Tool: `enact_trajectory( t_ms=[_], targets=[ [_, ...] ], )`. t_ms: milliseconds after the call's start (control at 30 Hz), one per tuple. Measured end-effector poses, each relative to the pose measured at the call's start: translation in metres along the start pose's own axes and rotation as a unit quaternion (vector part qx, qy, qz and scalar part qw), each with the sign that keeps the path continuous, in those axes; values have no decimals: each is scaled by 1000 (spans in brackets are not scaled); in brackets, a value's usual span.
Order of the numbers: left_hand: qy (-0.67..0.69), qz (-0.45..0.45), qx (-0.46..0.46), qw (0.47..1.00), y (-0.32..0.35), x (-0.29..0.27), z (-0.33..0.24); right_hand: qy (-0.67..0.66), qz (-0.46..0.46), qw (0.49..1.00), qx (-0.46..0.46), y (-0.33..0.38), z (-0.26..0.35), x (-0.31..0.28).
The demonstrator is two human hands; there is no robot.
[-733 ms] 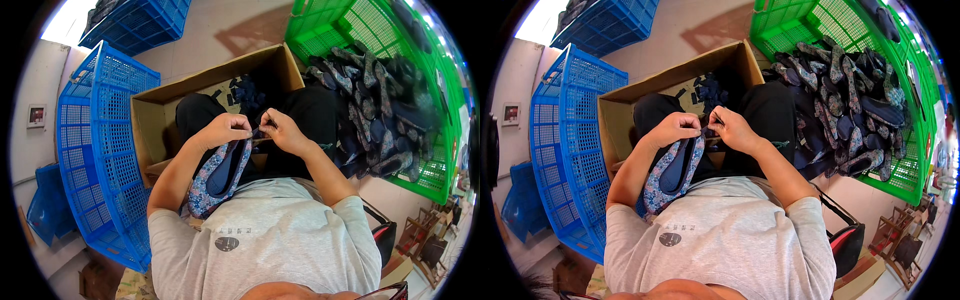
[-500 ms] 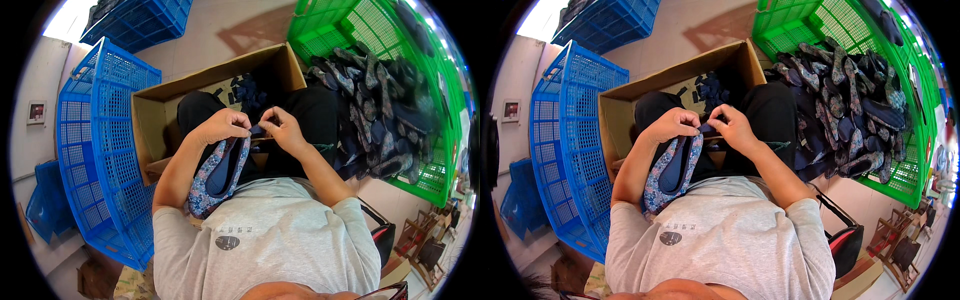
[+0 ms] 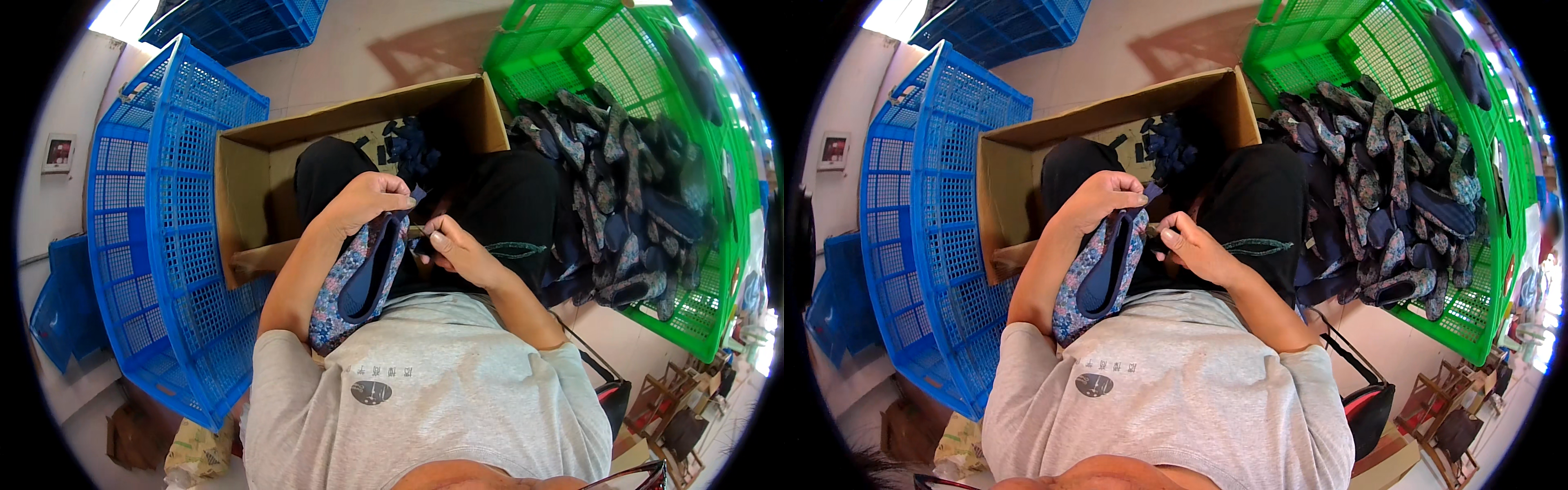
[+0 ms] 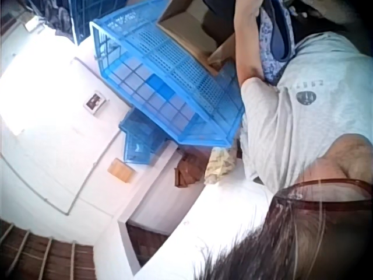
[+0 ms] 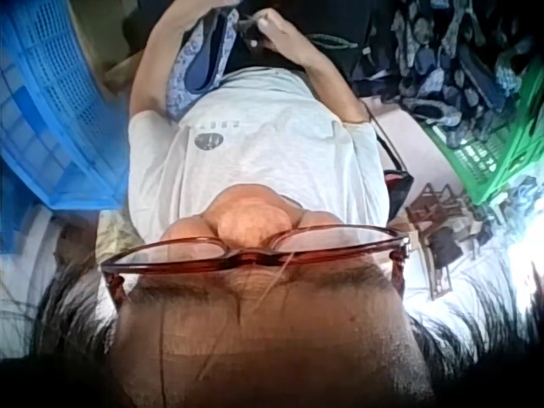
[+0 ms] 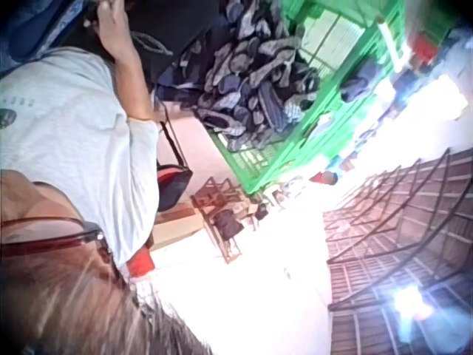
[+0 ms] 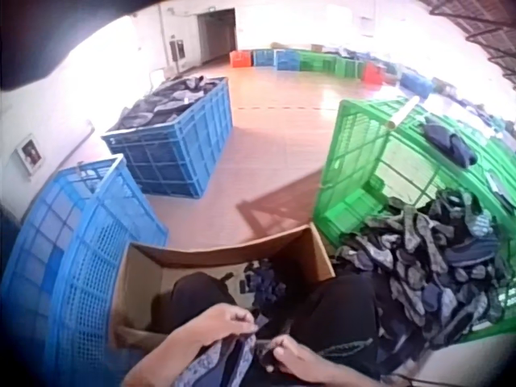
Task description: The person sits on the floor and uses scissors to trim loose threads and fabric edges from floral-patterned slippers. They pick up slippers from a green crate, trim them, and place the finished items into a cardboard box.
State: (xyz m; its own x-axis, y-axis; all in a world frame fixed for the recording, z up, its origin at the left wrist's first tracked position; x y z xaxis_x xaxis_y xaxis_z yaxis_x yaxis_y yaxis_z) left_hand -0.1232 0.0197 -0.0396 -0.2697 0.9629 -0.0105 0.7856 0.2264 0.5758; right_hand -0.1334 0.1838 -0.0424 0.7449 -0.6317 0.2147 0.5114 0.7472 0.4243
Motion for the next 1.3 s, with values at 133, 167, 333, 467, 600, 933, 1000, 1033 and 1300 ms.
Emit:
enact_trajectory(
  t_ms=[133, 167, 333, 467, 600, 933, 1000, 1033, 1300],
  targets=[
    [2, -16, -3, 1000, 0, -1, 0, -78, -3, 996, 35, -6, -6, 11],
    [1, -18, -1, 1000, 0, -2, 0, -94, -8, 994, 45, -7, -7, 13],
    [10, -22, -1, 1000, -2, -2, 2, -113, -34, 992, 55, -14, -15, 17],
    [1, -29, -4, 1000, -4, -3, 3, -119, -43, 991, 50, -18, -16, 20],
    [17, -26, -12, 999, -6, -2, 7, -128, -54, 989, 50, -20, -15, 20],
    [30, -26, 3, 999, -12, -2, 11, -146, -61, 987, 37, -27, -19, 21],
    [26, -30, 5, 999, -12, -2, 11, -147, -60, 987, 37, -27, -19, 20],
    [18, -32, 2, 999, -11, -2, 10, -142, -58, 988, 35, -27, -18, 20],
    [-4, -38, 8, 999, -10, -3, 5, -111, -64, 992, 5, -30, -18, 15]
  ],
)
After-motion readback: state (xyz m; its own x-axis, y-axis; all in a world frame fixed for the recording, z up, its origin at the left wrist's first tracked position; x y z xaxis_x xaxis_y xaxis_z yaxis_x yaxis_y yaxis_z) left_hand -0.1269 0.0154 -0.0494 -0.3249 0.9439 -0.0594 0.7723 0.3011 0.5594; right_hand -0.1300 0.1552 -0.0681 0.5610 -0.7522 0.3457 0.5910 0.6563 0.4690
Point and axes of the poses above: each hand's wrist, its own y-axis away from the middle knuckle, its own x-axis out of the palm, z = x × y, the point moved 8 cm from there along -y, towards the middle knuckle, and after that the axes turned 15 degrees about -z, right-handed, at the moved point
